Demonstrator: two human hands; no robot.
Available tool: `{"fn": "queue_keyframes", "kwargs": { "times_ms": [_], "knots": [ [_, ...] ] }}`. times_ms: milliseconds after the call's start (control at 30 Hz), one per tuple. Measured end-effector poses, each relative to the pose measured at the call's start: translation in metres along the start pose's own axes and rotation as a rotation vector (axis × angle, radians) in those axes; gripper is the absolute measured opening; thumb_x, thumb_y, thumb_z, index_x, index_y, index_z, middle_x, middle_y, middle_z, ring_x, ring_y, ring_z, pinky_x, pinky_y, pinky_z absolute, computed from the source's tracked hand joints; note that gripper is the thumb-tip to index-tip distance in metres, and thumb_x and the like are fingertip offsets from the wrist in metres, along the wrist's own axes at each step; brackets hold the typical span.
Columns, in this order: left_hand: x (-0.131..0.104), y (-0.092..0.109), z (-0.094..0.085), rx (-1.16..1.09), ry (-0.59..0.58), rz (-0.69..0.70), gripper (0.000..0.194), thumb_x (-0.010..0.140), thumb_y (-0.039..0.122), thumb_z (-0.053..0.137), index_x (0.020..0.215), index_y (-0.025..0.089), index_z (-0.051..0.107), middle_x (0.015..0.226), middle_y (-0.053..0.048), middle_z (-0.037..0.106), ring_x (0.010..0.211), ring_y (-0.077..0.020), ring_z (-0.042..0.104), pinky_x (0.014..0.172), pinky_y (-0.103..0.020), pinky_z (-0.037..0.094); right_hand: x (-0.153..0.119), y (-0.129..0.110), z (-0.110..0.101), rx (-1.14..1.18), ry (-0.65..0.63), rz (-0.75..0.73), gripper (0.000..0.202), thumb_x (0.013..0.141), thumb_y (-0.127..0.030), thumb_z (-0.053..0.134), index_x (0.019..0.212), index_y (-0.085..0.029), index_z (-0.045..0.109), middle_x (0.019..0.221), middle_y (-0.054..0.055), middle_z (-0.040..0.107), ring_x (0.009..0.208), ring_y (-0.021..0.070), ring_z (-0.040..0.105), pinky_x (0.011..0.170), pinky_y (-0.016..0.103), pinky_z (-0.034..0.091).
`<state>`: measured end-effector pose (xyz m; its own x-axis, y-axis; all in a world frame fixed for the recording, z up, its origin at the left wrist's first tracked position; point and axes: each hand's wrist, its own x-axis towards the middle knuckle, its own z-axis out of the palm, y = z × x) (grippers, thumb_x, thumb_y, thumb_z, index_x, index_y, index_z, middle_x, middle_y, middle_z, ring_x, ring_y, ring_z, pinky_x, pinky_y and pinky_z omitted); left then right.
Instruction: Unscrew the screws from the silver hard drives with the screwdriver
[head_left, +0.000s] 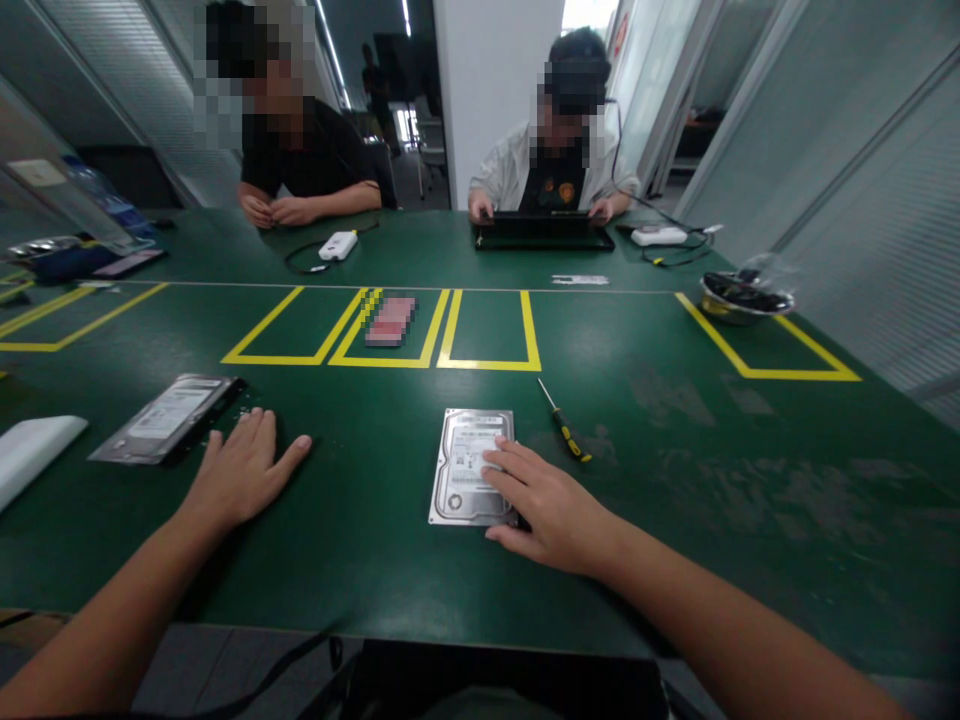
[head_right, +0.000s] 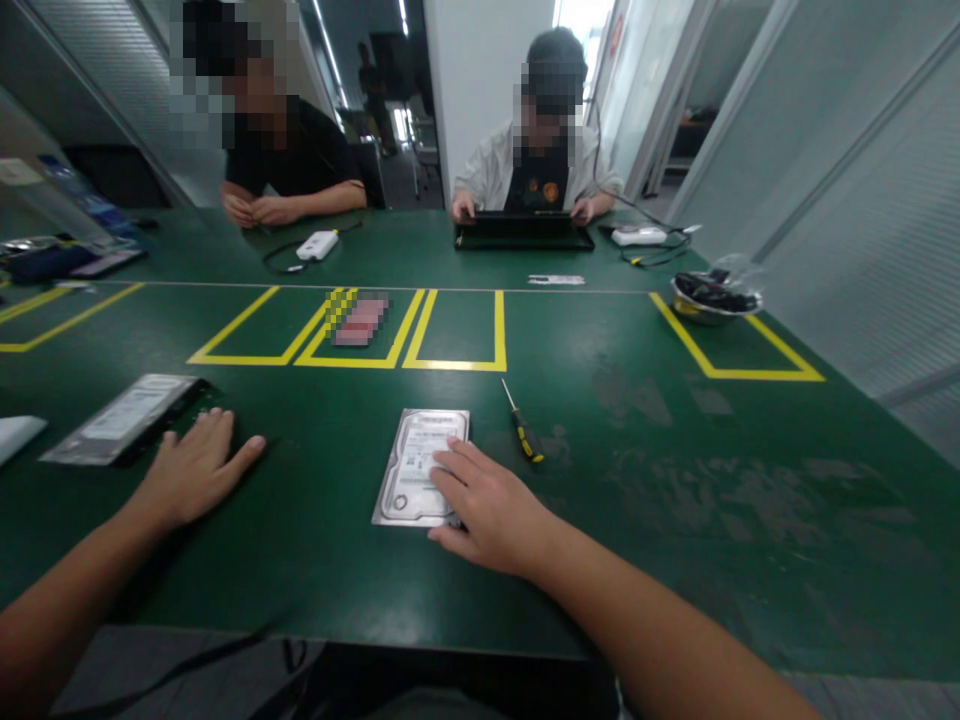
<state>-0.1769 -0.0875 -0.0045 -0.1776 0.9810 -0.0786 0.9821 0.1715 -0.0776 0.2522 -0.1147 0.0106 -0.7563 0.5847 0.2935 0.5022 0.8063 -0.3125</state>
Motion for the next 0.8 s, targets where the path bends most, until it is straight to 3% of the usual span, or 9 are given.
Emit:
{"fn": "queue_keyframes", "kwargs": {
  "times_ms": [333,433,533,667,800],
  "knots": [
    [0.006,-0.019,-0.001,0.061,-0.027,-0.060,0.083,0.095,0.056,0.011,0.154,-0.001,0.020,0.163,-0.019,0.014,0.152,-0.0332,0.013,0.117,-0.064,0.008,0.000,0.001,0.000,0.019,-0.010,0.009,0.060,0.087,-0.039,0.065,0.135,-0.007,0.053,0.143,0.022,0.052,0.142,0.0340,0.039,0.116,0.052,0.037],
    [-0.005,-0.022,-0.008,0.136,0.132,-0.034,0.079,0.095,0.055,0.012,0.151,0.001,0.027,0.160,-0.021,0.026,0.148,-0.0349,0.025,0.116,-0.062,0.016,-0.001,0.001,0.000,0.009,-0.004,-0.001,0.059,0.088,-0.040,0.063,0.136,-0.007,0.053,0.143,0.021,0.052,0.141,0.0340,0.039,0.116,0.052,0.037],
    [-0.019,-0.024,-0.013,0.177,0.260,-0.042,0.079,0.095,0.057,0.014,0.144,0.000,0.039,0.149,-0.024,0.044,0.138,-0.0344,0.042,0.114,-0.045,0.031,-0.001,0.001,0.000,-0.008,-0.006,0.000,0.059,0.088,-0.041,0.062,0.136,-0.007,0.053,0.144,0.020,0.052,0.141,0.0342,0.039,0.117,0.051,0.037],
    [-0.029,-0.025,-0.003,0.186,0.205,-0.041,0.083,0.094,0.057,0.008,0.135,-0.006,0.044,0.147,-0.029,0.042,0.140,-0.0345,0.037,0.118,-0.038,0.027,-0.001,0.001,0.000,-0.012,-0.004,-0.006,0.059,0.088,-0.041,0.063,0.135,-0.006,0.053,0.143,0.021,0.052,0.141,0.0346,0.039,0.118,0.051,0.036],
    [-0.027,-0.022,0.002,0.185,0.167,-0.148,0.084,0.091,0.066,0.013,0.127,-0.003,0.047,0.131,-0.029,0.055,0.126,-0.0370,0.050,0.107,-0.041,0.039,-0.002,0.001,0.000,-0.010,0.000,-0.011,0.059,0.088,-0.041,0.063,0.135,-0.006,0.053,0.142,0.021,0.053,0.141,0.0343,0.040,0.118,0.050,0.036]
  ]
}}
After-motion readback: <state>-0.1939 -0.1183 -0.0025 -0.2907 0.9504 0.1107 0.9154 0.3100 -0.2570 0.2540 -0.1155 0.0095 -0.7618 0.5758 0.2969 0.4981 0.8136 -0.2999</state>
